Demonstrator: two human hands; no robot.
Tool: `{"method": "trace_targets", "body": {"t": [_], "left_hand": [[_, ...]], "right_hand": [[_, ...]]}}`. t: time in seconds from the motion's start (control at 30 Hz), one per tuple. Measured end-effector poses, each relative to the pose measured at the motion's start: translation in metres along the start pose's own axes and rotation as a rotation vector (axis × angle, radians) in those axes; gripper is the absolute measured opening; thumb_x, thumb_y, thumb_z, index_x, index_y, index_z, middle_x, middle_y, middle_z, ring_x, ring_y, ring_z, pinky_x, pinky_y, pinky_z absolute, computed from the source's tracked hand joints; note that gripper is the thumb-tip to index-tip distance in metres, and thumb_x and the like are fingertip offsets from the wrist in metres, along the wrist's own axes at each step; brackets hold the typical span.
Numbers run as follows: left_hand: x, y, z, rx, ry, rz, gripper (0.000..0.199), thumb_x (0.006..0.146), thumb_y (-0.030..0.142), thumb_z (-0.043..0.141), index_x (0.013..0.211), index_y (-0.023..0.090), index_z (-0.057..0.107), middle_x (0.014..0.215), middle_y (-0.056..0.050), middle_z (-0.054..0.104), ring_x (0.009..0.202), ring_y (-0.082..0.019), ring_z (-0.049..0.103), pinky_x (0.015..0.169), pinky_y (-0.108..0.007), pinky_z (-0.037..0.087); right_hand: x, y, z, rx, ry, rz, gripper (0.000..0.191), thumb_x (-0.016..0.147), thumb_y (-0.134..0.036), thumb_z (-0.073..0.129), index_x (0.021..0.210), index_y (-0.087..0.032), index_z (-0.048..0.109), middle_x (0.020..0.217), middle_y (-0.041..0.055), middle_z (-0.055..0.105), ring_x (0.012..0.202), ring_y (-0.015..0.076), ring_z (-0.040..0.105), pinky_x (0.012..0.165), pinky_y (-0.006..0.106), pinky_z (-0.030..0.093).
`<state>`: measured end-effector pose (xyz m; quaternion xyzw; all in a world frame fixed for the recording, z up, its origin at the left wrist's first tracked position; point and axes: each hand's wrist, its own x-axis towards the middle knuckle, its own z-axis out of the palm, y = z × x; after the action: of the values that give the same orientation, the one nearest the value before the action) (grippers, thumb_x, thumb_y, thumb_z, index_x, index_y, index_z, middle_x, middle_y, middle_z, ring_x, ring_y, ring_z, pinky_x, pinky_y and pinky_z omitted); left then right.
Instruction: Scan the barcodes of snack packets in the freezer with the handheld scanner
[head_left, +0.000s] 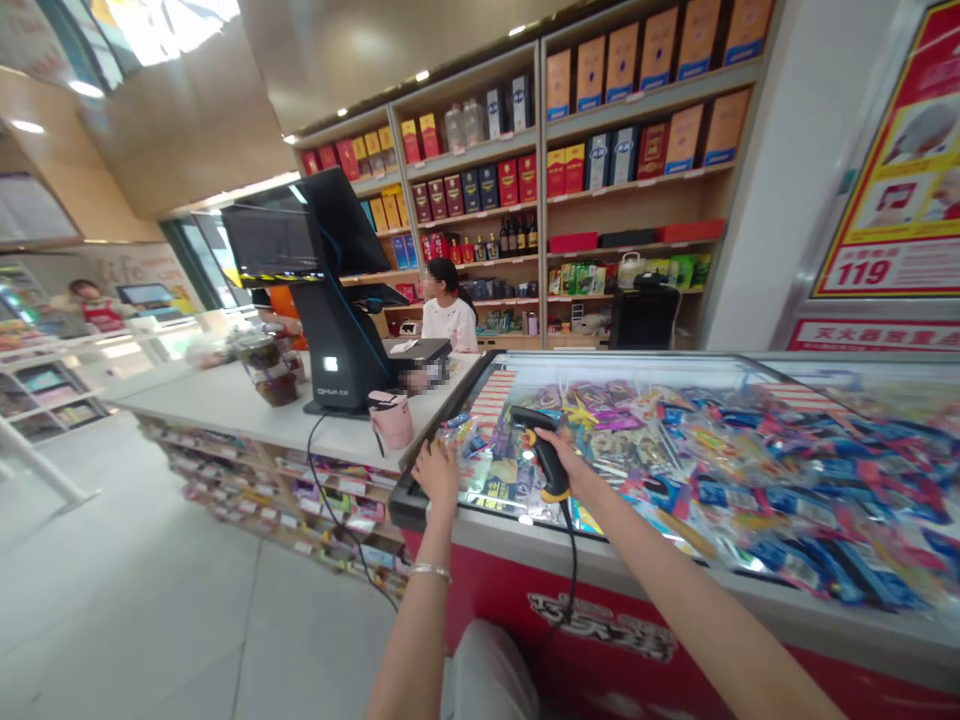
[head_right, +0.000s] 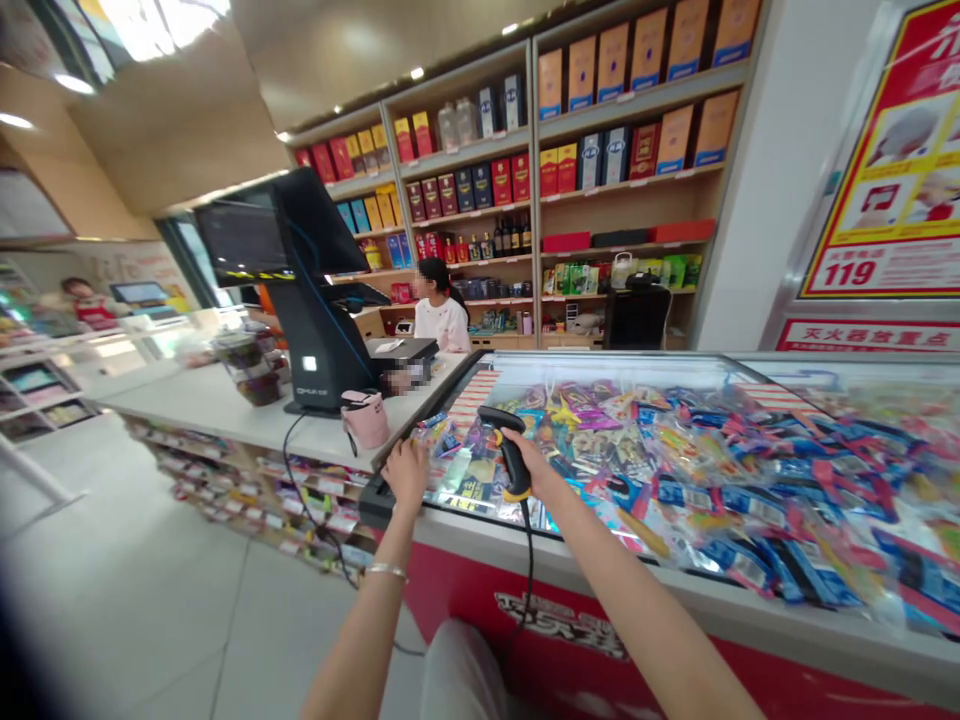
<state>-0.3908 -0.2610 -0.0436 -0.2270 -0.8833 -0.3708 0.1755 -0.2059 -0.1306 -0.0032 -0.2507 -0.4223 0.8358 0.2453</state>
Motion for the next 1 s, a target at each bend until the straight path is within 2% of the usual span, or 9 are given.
{"method": "trace_targets", "body": {"t": [0.13,0.27,0.53,0.77,1.0], "left_hand": [[-0.004,-0.001,0.013,0.068,-0.068,0.198,0.046,0.093,0.033,0.036,0.13,0.012,0.055,0.141,-0.021,0.046,0.131,-0.034,0.042,0.106,-0.049,0.033],[-0.003,-0.003,0.023,0.152,-0.11,0.328,0.049,0.095,0.031,0.032,0.136,0.012,0.05,0.143,-0.017,0.046,0.136,-0.034,0.036,0.109,-0.048,0.032],[-0.002,-0.007,0.036,0.303,-0.017,0.394,0.051,0.095,0.032,0.033,0.141,0.013,0.043,0.146,-0.016,0.041,0.136,-0.034,0.037,0.109,-0.051,0.033],[-0.005,-0.007,0.035,0.268,0.012,0.437,0.053,0.094,0.038,0.036,0.139,0.011,0.045,0.143,-0.018,0.045,0.133,-0.033,0.041,0.108,-0.05,0.034],[-0.005,-0.011,0.038,0.236,0.018,0.443,0.052,0.094,0.035,0.036,0.136,0.009,0.048,0.14,-0.019,0.048,0.132,-0.034,0.042,0.108,-0.051,0.033]], "right_hand": [[0.011,0.018,0.009,-0.036,0.019,0.001,0.011,0.084,-0.023,0.06,0.079,-0.014,0.064,0.068,0.0048,0.069,0.044,0.0093,0.059,0.035,0.016,0.045],[0.017,0.027,0.004,-0.065,-0.019,-0.02,0.007,0.079,-0.02,0.064,0.079,-0.013,0.065,0.072,0.0054,0.069,0.048,0.0102,0.061,0.037,0.016,0.046],[0.018,0.032,-0.003,-0.086,-0.039,-0.048,0.009,0.077,-0.023,0.064,0.077,-0.013,0.065,0.07,0.0048,0.068,0.048,0.0096,0.06,0.037,0.016,0.044],[0.021,0.033,-0.006,-0.072,-0.056,-0.072,0.012,0.074,-0.025,0.067,0.075,-0.014,0.065,0.07,0.0046,0.067,0.048,0.0098,0.059,0.038,0.017,0.044],[0.029,0.043,-0.015,-0.11,-0.075,-0.119,0.02,0.068,-0.027,0.074,0.077,-0.013,0.065,0.071,0.0055,0.068,0.05,0.0112,0.062,0.04,0.019,0.046]]}}
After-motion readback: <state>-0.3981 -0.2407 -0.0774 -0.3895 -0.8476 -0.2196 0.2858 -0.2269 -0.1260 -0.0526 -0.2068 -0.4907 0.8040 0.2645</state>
